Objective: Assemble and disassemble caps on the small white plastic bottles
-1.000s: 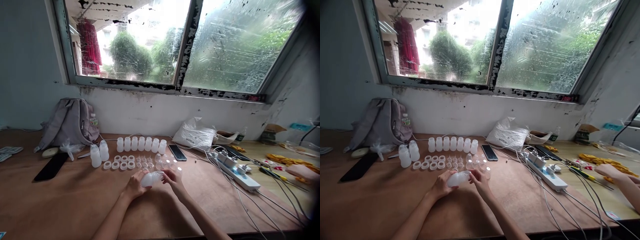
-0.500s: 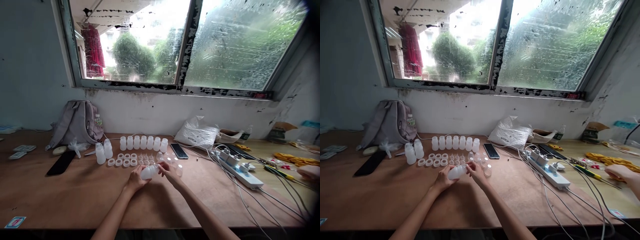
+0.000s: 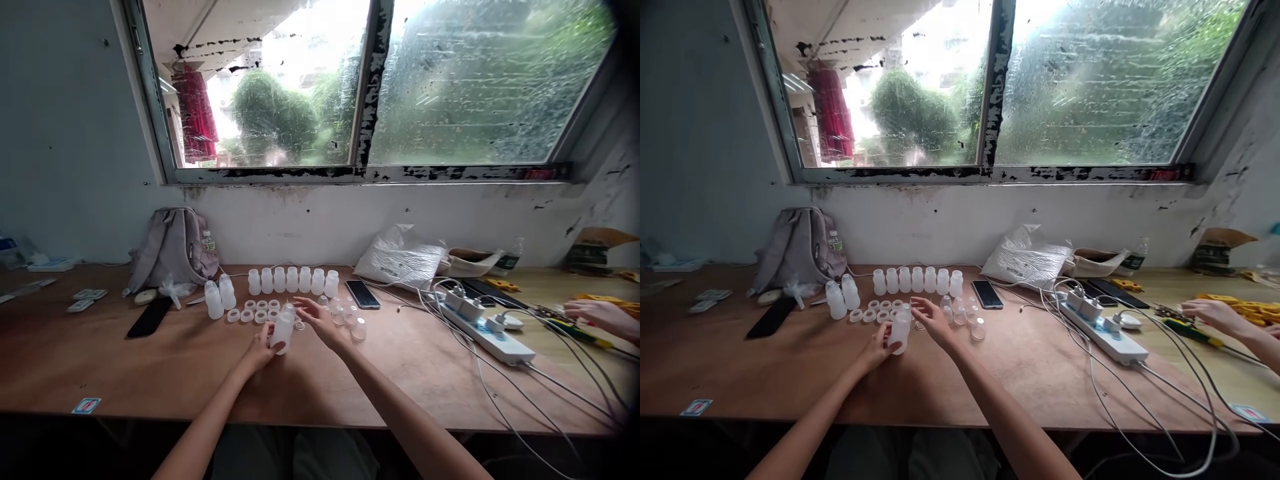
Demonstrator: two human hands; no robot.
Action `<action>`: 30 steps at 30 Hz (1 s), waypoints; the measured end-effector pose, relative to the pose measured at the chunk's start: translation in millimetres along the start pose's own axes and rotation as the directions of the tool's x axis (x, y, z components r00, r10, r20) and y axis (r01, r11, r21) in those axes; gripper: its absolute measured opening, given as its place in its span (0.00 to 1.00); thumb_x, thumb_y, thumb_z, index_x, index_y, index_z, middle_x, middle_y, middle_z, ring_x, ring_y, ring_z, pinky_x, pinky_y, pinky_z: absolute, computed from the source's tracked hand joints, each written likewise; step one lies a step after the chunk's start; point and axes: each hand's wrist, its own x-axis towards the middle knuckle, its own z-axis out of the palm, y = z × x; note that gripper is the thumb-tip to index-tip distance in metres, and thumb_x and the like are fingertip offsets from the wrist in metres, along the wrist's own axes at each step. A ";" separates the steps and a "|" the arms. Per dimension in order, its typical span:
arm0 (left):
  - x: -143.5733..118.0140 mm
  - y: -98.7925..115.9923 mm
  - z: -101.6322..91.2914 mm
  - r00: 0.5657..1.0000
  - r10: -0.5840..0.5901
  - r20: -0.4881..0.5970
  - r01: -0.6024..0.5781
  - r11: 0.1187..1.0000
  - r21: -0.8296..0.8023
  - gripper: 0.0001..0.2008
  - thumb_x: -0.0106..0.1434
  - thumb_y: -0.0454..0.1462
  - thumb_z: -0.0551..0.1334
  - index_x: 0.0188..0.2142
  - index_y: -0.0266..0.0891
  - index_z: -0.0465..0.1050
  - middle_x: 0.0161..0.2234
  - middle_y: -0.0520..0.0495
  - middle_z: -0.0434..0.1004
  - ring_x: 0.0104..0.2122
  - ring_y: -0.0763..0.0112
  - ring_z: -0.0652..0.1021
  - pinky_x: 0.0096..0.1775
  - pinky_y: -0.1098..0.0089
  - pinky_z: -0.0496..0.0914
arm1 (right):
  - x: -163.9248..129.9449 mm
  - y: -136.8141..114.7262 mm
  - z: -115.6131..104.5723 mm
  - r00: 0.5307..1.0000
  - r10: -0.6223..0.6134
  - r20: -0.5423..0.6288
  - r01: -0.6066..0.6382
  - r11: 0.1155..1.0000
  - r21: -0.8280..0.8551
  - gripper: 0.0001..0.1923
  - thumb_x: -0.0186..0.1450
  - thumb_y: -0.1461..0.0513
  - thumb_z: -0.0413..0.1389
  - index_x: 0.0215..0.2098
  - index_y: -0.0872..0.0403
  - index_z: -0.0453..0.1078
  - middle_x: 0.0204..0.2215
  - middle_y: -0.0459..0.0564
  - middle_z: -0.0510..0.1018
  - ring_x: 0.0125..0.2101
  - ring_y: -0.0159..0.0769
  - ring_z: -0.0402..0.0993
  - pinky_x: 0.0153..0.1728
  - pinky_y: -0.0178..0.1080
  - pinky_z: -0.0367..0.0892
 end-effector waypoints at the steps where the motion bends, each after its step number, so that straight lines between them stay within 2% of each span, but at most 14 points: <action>1: 0.4 -2.7 -0.6 1.000 -0.022 -0.011 0.021 1.000 -0.020 0.20 0.51 0.41 0.61 0.42 0.41 0.58 0.40 0.44 0.73 0.39 0.62 0.74 0.41 0.63 0.68 | -2.3 2.7 -1.1 1.000 0.024 -0.010 -0.024 0.999 0.035 0.20 0.55 0.54 0.55 0.44 0.52 0.67 0.40 0.52 0.73 0.38 0.37 0.69 0.34 0.37 0.66; 5: 0.6 -9.3 -1.9 0.997 -0.065 -0.046 0.064 0.997 -0.033 0.22 0.49 0.41 0.63 0.41 0.42 0.56 0.39 0.44 0.73 0.39 0.62 0.75 0.41 0.63 0.68 | -16.9 26.1 -6.3 0.983 0.148 -0.106 -0.135 0.983 0.126 0.19 0.54 0.54 0.56 0.41 0.54 0.69 0.33 0.51 0.74 0.32 0.35 0.70 0.30 0.36 0.65; 7: 1.3 -5.3 -4.4 0.995 -0.068 -0.071 0.070 0.997 0.021 0.28 0.46 0.41 0.65 0.45 0.42 0.55 0.42 0.43 0.71 0.41 0.61 0.74 0.42 0.62 0.67 | -24.5 40.1 -8.5 0.965 0.226 -0.131 -0.194 0.955 0.223 0.18 0.53 0.54 0.56 0.40 0.54 0.69 0.32 0.51 0.74 0.31 0.35 0.70 0.29 0.36 0.65; 10: 7.2 14.1 -15.1 0.989 -0.046 -0.142 0.064 0.990 0.126 0.39 0.42 0.43 0.67 0.51 0.42 0.51 0.50 0.40 0.63 0.46 0.60 0.70 0.45 0.62 0.65 | -31.5 55.6 -10.7 0.939 0.308 -0.153 -0.241 0.907 0.345 0.17 0.52 0.56 0.58 0.38 0.55 0.69 0.30 0.50 0.73 0.29 0.34 0.70 0.28 0.36 0.66; 13: 20.4 45.6 -32.7 0.985 -0.013 -0.175 0.048 0.980 0.194 0.30 0.50 0.47 0.61 0.51 0.41 0.56 0.47 0.41 0.65 0.42 0.64 0.71 0.41 0.65 0.67 | -33.4 62.7 -11.6 0.925 0.340 -0.168 -0.245 0.875 0.418 0.16 0.49 0.57 0.59 0.35 0.56 0.70 0.26 0.48 0.72 0.24 0.32 0.69 0.26 0.35 0.65; 15: 31.7 67.2 -44.7 0.993 0.032 -0.110 0.001 0.958 0.287 0.25 0.50 0.48 0.60 0.47 0.41 0.63 0.43 0.44 0.69 0.40 0.65 0.72 0.39 0.68 0.67 | -33.6 64.9 -11.5 0.924 0.341 -0.173 -0.235 0.864 0.445 0.16 0.49 0.57 0.59 0.34 0.56 0.69 0.25 0.47 0.72 0.22 0.31 0.68 0.24 0.35 0.65; 19: 56.6 98.5 -64.8 0.988 0.010 0.152 -0.087 0.858 0.507 0.14 0.51 0.45 0.59 0.34 0.41 0.72 0.33 0.50 0.75 0.33 0.69 0.74 0.34 0.73 0.66 | -35.4 68.8 -10.6 0.930 0.316 -0.189 -0.210 0.877 0.433 0.15 0.48 0.57 0.59 0.33 0.56 0.69 0.23 0.46 0.71 0.21 0.30 0.67 0.23 0.34 0.64; 21: 71.3 107.9 -76.8 0.983 -0.009 0.185 -0.101 0.812 0.574 0.13 0.51 0.44 0.59 0.32 0.40 0.74 0.30 0.51 0.76 0.31 0.70 0.74 0.31 0.75 0.66 | -36.7 70.8 -10.3 0.936 0.298 -0.190 -0.200 0.889 0.411 0.14 0.49 0.57 0.59 0.32 0.55 0.69 0.23 0.45 0.70 0.20 0.29 0.66 0.23 0.34 0.64; 23: 88.1 114.5 -92.6 0.989 -0.006 0.151 -0.088 0.791 0.606 0.13 0.51 0.45 0.59 0.31 0.40 0.74 0.28 0.51 0.76 0.30 0.70 0.74 0.31 0.75 0.66 | -37.5 71.9 -10.0 0.940 0.287 -0.186 -0.199 0.902 0.384 0.14 0.50 0.56 0.58 0.33 0.55 0.69 0.23 0.45 0.70 0.20 0.29 0.66 0.22 0.33 0.63; 26: 114.8 118.5 -120.4 0.999 -0.002 0.044 -0.027 0.751 0.660 0.15 0.51 0.46 0.58 0.33 0.39 0.74 0.30 0.49 0.77 0.32 0.69 0.74 0.33 0.74 0.66 | -37.8 71.1 -9.4 0.947 0.271 -0.172 -0.200 0.917 0.344 0.13 0.51 0.56 0.56 0.33 0.54 0.68 0.23 0.45 0.70 0.20 0.30 0.66 0.21 0.34 0.63; 30: 142.9 108.2 -149.5 0.996 -0.024 -0.086 0.079 0.680 0.729 0.15 0.51 0.45 0.59 0.32 0.37 0.74 0.31 0.46 0.77 0.34 0.65 0.74 0.34 0.73 0.66 | -37.2 68.6 -8.3 0.956 0.247 -0.159 -0.197 0.941 0.276 0.12 0.52 0.55 0.55 0.32 0.53 0.68 0.22 0.45 0.69 0.20 0.31 0.65 0.20 0.34 0.63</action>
